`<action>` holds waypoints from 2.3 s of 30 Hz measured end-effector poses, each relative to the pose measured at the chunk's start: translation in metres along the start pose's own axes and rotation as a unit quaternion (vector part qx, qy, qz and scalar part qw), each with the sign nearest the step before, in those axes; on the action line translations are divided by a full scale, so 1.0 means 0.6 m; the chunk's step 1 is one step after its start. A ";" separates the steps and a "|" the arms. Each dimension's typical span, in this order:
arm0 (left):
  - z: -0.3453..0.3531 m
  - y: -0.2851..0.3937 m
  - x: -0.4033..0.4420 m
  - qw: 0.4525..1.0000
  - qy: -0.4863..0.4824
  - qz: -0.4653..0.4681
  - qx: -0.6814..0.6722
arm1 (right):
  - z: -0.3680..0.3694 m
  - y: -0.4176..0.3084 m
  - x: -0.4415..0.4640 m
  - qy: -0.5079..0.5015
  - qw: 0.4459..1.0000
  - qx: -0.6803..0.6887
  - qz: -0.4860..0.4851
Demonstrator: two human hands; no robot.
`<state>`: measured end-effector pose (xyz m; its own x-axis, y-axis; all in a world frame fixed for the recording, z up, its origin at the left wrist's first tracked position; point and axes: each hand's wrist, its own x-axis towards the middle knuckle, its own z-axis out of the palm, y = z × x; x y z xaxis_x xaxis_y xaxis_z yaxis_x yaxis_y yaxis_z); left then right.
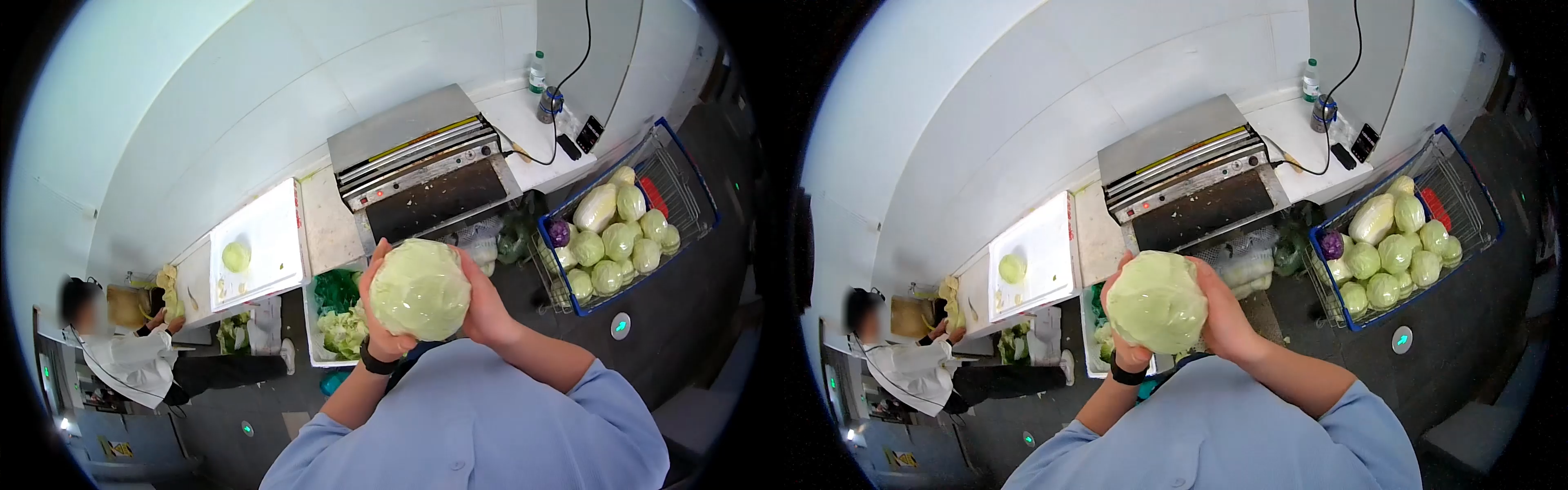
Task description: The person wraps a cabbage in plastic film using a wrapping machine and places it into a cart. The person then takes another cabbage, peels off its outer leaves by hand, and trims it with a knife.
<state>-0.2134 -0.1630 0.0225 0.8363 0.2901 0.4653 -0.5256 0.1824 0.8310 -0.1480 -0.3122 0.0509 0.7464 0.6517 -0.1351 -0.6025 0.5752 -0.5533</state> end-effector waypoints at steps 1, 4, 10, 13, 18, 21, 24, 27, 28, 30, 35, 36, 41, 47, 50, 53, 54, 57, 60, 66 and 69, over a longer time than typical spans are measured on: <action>0.010 0.006 -0.001 1.000 -0.002 -0.014 -0.016 | -0.011 0.003 0.005 0.000 1.000 -0.029 -0.009; 0.001 0.008 -0.019 0.999 0.009 -0.048 0.005 | -0.033 -0.001 0.021 -0.018 0.995 -0.102 -0.009; -0.018 0.000 -0.035 0.993 -0.003 -0.115 -0.011 | -0.014 -0.015 0.033 -0.058 0.996 -0.074 -0.004; -0.045 -0.009 -0.010 0.991 -0.049 -0.123 0.023 | -0.013 0.006 0.061 -0.015 0.998 -0.050 -0.026; -0.070 -0.013 0.035 0.987 -0.039 -0.152 -0.026 | -0.028 0.029 0.107 0.056 0.998 0.029 0.006; -0.095 -0.011 0.051 0.982 -0.052 -0.182 0.008 | -0.020 0.045 0.129 0.089 0.996 0.028 0.015; -0.127 -0.012 0.077 0.975 -0.025 -0.221 -0.025 | -0.026 0.061 0.165 0.098 0.994 -0.041 -0.012; -0.165 -0.023 0.096 0.963 0.022 -0.261 -0.055 | -0.016 0.069 0.174 0.110 0.987 -0.110 -0.043; -0.176 -0.027 0.100 0.961 0.035 -0.269 -0.055 | -0.002 0.072 0.175 0.114 0.984 -0.127 -0.048; -0.197 -0.030 0.103 0.958 0.055 -0.275 -0.054 | 0.023 0.083 0.186 0.077 0.966 -0.247 0.010; -0.264 -0.034 0.120 0.967 0.032 -0.218 -0.131 | 0.029 0.120 0.225 -0.024 0.918 -0.388 -0.078; -0.271 -0.023 0.120 0.967 0.013 -0.215 -0.138 | 0.037 0.128 0.225 -0.035 0.910 -0.400 -0.098; -0.311 -0.016 0.121 0.981 -0.006 -0.173 -0.083 | 0.063 0.111 0.248 -0.107 0.839 -0.523 -0.102; -0.328 -0.052 0.123 0.886 0.071 -0.279 -0.364 | 0.098 0.104 0.241 -0.134 0.770 -0.594 -0.190; -0.310 -0.043 0.125 0.851 0.038 -0.408 -0.329 | 0.068 0.108 0.228 -0.100 0.794 -0.571 -0.180; -0.302 -0.067 0.134 0.850 -0.014 -0.467 -0.244 | 0.045 0.091 0.193 -0.047 0.779 -0.588 -0.211; -0.293 -0.082 0.138 0.845 -0.034 -0.476 -0.241 | 0.036 0.082 0.181 -0.030 0.772 -0.595 -0.222; -0.230 -0.103 0.155 0.835 -0.050 -0.499 -0.224 | 0.001 0.052 0.142 0.008 0.774 -0.589 -0.232; -0.139 -0.099 0.165 0.805 0.010 -0.550 -0.222 | -0.039 0.018 0.118 0.012 0.767 -0.598 -0.231; -0.020 -0.205 0.173 0.785 -0.057 -0.588 -0.185 | -0.145 -0.089 0.063 0.053 0.754 -0.629 -0.181; 0.071 -0.247 0.185 0.757 -0.114 -0.622 -0.162 | -0.204 -0.152 0.015 0.087 0.776 -0.613 -0.125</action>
<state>-0.0363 -0.1976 -0.0361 0.7017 -0.4585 -0.5453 0.7116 0.4135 0.5681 -0.0516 -0.4194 -0.0003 0.8879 0.4571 0.0520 0.2082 -0.2986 -0.9314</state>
